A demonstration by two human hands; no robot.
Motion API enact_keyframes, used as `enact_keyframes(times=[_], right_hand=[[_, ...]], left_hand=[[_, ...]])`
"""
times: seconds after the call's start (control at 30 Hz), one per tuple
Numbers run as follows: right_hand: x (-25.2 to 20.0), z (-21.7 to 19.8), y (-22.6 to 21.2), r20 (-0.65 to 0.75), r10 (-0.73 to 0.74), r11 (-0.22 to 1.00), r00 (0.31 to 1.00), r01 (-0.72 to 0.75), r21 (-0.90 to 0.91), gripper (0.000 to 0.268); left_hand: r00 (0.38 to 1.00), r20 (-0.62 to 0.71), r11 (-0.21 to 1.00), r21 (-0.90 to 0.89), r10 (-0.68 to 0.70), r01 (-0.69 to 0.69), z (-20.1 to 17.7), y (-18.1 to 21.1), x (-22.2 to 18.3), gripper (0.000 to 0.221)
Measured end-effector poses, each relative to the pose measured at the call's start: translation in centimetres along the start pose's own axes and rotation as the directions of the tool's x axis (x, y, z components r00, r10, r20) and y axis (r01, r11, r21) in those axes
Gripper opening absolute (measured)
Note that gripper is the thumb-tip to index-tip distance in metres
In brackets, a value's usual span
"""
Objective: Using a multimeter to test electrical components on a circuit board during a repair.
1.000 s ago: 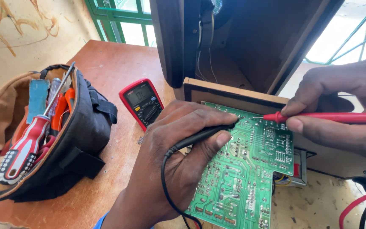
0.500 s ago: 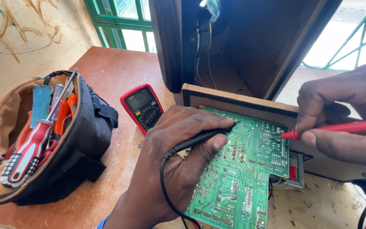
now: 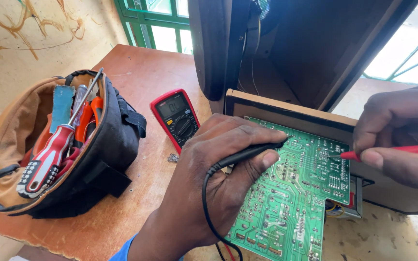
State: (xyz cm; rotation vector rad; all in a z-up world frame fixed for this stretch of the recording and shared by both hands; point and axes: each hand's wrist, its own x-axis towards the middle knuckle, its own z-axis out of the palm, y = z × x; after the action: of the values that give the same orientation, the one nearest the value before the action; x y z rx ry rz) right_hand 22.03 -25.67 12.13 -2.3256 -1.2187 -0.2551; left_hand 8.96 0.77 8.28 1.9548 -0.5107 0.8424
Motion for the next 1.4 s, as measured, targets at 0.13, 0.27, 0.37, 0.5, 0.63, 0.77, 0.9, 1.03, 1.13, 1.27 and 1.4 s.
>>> enact_keyframes(times=[0.13,0.27,0.37,0.5,0.63,0.77,0.9,1.03,1.13,1.27,1.4], right_hand=[[0.3,-0.2,-1.2,0.020,0.025,0.997,0.999,-0.024,-0.069,0.015],[0.3,-0.4,-1.0,0.057,0.183,0.979,0.981,-0.177,-0.106,0.015],[0.0,-0.2,-0.8,0.049,0.219,0.975,0.974,-0.217,-0.044,0.024],[0.3,-1.0,-1.1,0.081,0.119,0.991,0.990,-0.112,-0.078,0.031],[0.7,-1.4,0.1,0.164,-0.096,0.982,0.982,0.120,-0.147,0.035],[0.7,-1.5,0.0,0.170,-0.086,0.984,0.982,0.111,-0.141,0.034],[0.7,-1.8,-0.4,0.174,-0.076,0.986,0.982,0.100,-0.137,0.032],[0.9,-2.2,-0.8,0.175,-0.079,0.986,0.981,0.103,-0.133,0.032],[1.1,-1.9,-0.9,0.181,-0.096,0.987,0.979,0.117,-0.109,0.031],[1.0,-1.8,-0.4,0.191,-0.107,0.978,0.976,0.137,-0.154,0.031],[0.9,-1.8,-0.5,0.175,-0.077,0.981,0.981,0.107,-0.164,0.030]], left_hand=[[1.000,0.003,1.000,0.008,0.009,-0.009,0.0,-0.1,0.0,0.020],[1.000,0.009,1.000,0.011,0.002,-0.003,0.0,-0.2,0.0,0.020],[1.000,0.010,1.000,0.009,0.000,0.000,0.0,-0.1,0.0,0.021],[1.000,0.006,1.000,0.006,0.011,-0.011,0.0,-0.2,0.0,0.021],[1.000,0.000,1.000,0.005,0.008,-0.008,0.0,-0.1,-0.1,0.021],[1.000,0.004,1.000,0.005,-0.009,0.009,0.0,0.0,0.0,0.020],[1.000,0.000,1.000,0.017,-0.009,0.009,0.1,0.0,0.1,0.021],[1.000,-0.010,1.000,0.026,-0.011,0.011,0.3,0.1,0.1,0.020],[1.000,-0.006,0.999,0.033,-0.011,0.011,0.1,0.3,-0.1,0.020],[1.000,-0.004,1.000,0.021,-0.005,0.005,0.1,0.5,-0.2,0.019],[0.999,-0.042,1.000,0.010,0.005,-0.004,0.2,0.8,-0.5,0.019]])
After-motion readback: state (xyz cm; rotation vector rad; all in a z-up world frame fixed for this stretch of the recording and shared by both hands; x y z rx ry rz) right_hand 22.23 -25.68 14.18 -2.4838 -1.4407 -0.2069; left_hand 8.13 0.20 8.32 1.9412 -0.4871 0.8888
